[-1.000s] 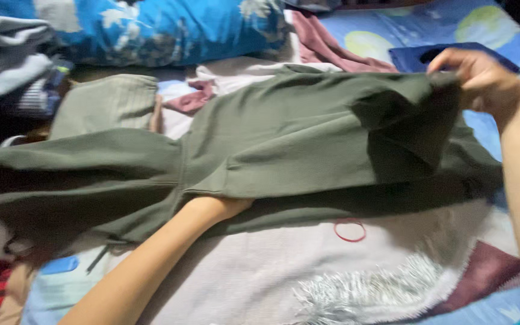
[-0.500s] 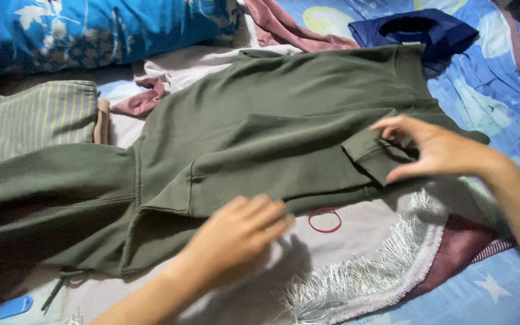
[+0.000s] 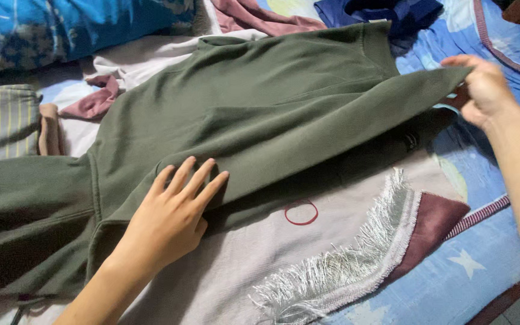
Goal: The person folds a blue shirt, then a green hoodie, and places them into a stack of clothes.
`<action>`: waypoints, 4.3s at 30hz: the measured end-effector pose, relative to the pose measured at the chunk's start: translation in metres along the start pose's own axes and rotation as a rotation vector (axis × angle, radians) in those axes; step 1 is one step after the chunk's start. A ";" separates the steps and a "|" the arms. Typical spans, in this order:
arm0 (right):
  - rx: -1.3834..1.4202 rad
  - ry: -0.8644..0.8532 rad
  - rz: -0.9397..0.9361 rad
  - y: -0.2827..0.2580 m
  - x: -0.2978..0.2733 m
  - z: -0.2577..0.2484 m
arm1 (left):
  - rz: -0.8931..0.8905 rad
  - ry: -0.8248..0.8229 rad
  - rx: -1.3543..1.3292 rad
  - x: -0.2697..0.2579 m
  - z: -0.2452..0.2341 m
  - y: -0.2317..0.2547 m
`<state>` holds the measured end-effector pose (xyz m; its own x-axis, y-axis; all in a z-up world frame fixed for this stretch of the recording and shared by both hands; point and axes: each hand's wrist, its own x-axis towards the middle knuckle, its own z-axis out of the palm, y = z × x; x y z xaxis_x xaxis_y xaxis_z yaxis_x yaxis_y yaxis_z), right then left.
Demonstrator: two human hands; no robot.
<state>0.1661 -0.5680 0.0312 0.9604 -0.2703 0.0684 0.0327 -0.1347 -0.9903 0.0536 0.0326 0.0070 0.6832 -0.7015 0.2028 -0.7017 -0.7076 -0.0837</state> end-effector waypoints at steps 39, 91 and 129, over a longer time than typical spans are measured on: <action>-0.267 -0.109 -0.043 -0.002 -0.007 -0.009 | -0.162 -0.163 -0.191 -0.013 0.025 -0.021; -1.121 -0.077 0.079 0.061 0.027 -0.010 | 0.158 0.267 -0.293 0.165 0.095 0.070; -0.395 -0.061 0.136 0.032 0.006 0.001 | -0.002 0.059 -0.158 0.018 0.040 0.013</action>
<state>0.1733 -0.5730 -0.0003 0.9637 -0.2552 -0.0787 -0.1926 -0.4601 -0.8667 0.0645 0.0070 -0.0296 0.6748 -0.6905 0.2604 -0.7265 -0.6835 0.0700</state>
